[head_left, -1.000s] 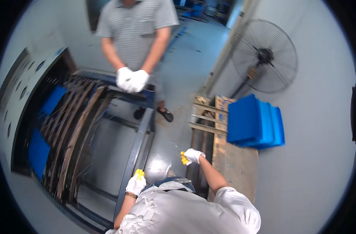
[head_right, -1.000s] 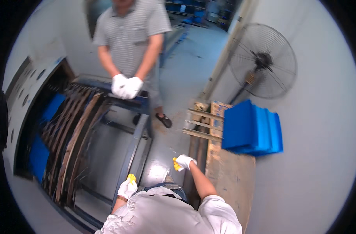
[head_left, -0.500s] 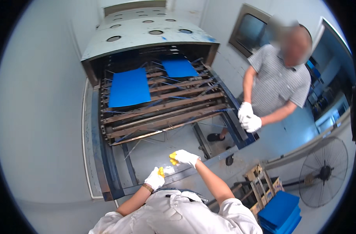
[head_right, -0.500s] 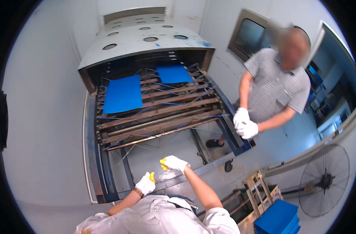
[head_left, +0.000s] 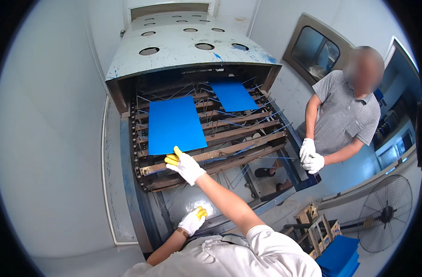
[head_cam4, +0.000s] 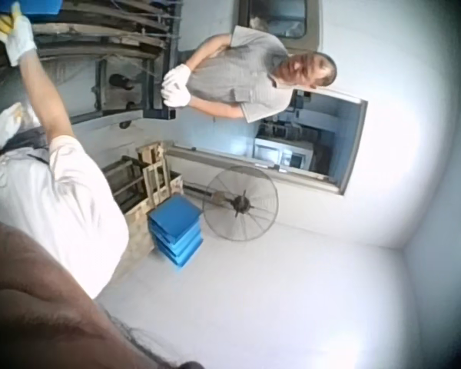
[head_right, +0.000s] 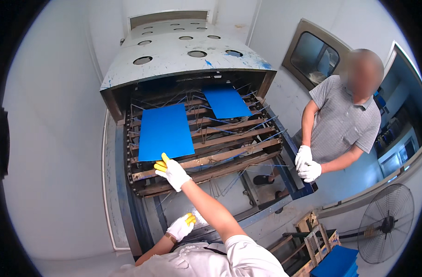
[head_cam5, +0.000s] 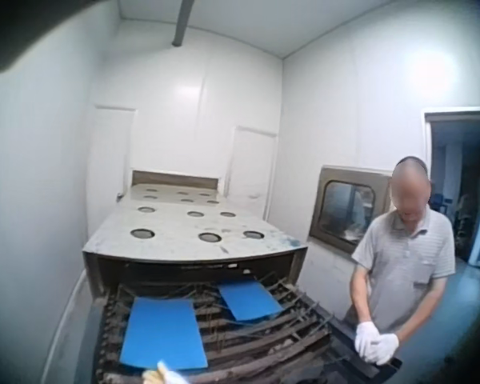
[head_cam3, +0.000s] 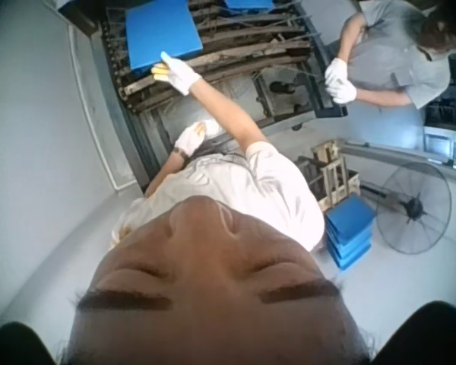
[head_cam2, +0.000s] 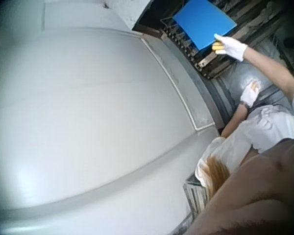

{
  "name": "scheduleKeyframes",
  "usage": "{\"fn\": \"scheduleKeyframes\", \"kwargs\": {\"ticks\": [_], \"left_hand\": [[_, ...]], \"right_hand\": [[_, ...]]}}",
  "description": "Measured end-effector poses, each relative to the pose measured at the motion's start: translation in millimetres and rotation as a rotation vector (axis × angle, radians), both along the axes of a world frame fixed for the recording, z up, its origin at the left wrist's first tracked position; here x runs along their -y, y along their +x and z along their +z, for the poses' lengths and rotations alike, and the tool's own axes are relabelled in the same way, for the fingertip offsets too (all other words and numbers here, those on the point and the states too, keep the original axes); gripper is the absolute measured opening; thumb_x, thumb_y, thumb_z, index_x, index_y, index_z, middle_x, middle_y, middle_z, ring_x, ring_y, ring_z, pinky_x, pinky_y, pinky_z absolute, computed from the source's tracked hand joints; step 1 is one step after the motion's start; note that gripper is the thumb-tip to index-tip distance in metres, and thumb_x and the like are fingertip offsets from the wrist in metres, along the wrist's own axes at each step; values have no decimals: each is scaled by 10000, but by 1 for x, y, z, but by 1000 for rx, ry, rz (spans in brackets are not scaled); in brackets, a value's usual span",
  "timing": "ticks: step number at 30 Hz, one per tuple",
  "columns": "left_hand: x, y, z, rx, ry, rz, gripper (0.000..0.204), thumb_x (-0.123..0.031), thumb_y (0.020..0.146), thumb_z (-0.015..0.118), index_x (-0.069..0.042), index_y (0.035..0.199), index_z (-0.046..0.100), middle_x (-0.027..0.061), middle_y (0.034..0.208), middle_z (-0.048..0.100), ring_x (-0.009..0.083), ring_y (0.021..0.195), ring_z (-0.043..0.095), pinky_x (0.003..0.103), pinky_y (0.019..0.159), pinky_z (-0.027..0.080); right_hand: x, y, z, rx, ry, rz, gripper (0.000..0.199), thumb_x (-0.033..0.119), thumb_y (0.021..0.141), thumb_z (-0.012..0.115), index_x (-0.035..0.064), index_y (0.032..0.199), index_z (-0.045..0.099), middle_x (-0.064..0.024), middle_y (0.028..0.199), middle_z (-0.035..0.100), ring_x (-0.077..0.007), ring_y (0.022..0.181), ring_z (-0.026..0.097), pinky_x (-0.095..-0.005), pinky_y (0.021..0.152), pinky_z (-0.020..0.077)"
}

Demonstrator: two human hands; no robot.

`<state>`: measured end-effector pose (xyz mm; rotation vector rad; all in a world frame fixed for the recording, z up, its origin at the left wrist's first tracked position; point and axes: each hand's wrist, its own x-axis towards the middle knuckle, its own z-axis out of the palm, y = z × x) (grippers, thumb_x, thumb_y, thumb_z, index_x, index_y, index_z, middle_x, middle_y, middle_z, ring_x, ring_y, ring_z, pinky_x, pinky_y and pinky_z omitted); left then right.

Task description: The person repeatedly picks up blue rectangular plates from a metal rack and stacks them onto a wooden pallet. A coworker assists by placing additional plates onto the rack for the person to retrieve. The person wears white gloves and handles the plates one by one in a continuous loop.

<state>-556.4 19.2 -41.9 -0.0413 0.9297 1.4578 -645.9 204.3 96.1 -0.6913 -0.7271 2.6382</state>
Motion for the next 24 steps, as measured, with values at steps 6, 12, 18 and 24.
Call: {"fn": "scheduleKeyframes", "kwargs": {"ticks": [6, 12, 18, 24], "left_hand": [[-9, -23, 49, 299, -53, 127, 196, -185, 845, 467, -40, 972, 503, 111, 924, 556, 239, 822, 535, 312, 670, 454], [-24, -38, 124, 279, 144, 433, 425, -432, 812, 467, -80, 1050, 467, 122, 1081, 491, 249, 934, 491, 334, 762, 434], [-38, -41, 137, 89, 610, 284, 382, -323, 848, 371, -68, 1125, 434, 138, 1141, 452, 251, 1051, 429, 397, 901, 344], [-99, 64, 198, 293, 493, 76, 414, -352, 832, 408, -69, 1132, 428, 139, 1161, 433, 260, 1073, 410, 419, 902, 337]], "right_hand": [[-12, 14, 43, -178, 578, -71, 191, 180, 839, 483, 1, 901, 501, -111, 795, 520, -200, 718, 516, -347, 676, 454], [-23, 166, 73, 364, 1157, 0, 235, 109, 787, 537, -30, 974, 510, -101, 803, 577, -178, 724, 532, -295, 664, 423], [6, 306, 86, 312, 1899, -275, 333, 134, 802, 376, 53, 1084, 535, -95, 1166, 484, -263, 1096, 431, -359, 968, 262], [42, 423, 81, 619, 2107, -331, 307, 193, 774, 408, 102, 1019, 568, -101, 1088, 527, -262, 1060, 457, -390, 948, 286]]}}
